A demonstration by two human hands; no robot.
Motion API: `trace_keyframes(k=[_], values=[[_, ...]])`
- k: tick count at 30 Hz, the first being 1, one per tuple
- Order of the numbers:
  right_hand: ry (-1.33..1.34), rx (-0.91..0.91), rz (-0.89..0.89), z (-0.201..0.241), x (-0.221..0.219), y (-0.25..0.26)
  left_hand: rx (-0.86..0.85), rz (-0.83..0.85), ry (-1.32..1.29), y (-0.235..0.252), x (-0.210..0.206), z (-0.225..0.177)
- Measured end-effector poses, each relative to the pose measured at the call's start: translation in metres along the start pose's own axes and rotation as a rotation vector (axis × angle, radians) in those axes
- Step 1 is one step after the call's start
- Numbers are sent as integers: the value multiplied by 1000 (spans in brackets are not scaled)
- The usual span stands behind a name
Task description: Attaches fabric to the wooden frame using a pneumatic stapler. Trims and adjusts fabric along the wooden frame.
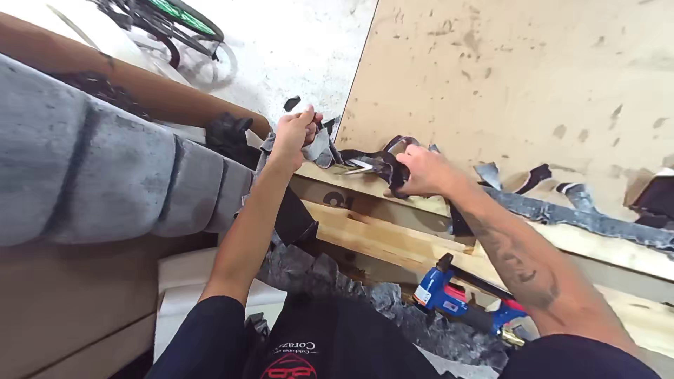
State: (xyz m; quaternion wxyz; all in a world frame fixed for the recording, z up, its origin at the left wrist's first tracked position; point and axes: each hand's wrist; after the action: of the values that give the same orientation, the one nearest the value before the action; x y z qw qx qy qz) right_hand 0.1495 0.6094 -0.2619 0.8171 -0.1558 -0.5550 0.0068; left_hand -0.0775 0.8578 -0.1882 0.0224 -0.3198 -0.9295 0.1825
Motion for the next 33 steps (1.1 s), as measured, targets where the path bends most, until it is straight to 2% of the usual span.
trace_keyframes(k=[4,6,10,12,14,15,17,21,23,25,28,33], values=[[42,0,-51,36,-5,16,-163,366,252,-12,-37,-10],[119,-13,-25,40,0,20,-222,427,372,-16,-48,-15],[86,-23,-4,30,3,20,-392,511,314,-17,-41,-38],[-3,-69,34,37,3,25,-436,542,583,-22,-33,-62],[-32,-110,54,46,5,26,-416,468,1092,-27,-22,-80],[-22,-115,39,47,4,23,-374,409,1282,-28,-17,-81],[16,-149,21,45,4,15,-383,314,1424,-25,-5,-59],[50,-181,35,43,-4,16,-549,354,1377,-19,4,40],[48,-195,37,55,-3,23,-647,269,1383,-15,2,70],[23,-208,32,66,-3,30,-698,191,1409,-9,1,81],[19,-209,37,70,-4,37,-793,188,1288,0,2,84],[90,-49,0,62,-3,53,-969,242,1163,19,6,86]])
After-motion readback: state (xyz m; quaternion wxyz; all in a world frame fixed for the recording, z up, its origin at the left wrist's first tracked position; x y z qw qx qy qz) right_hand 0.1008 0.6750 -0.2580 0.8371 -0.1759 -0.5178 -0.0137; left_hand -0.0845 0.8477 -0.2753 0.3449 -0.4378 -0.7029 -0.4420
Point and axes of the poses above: each hand's wrist, its own y-axis towards the middle knuckle, its own x-axis out of the back of the hand, z = x × y, and after that the axes turned 2 degrees about y, right-handed
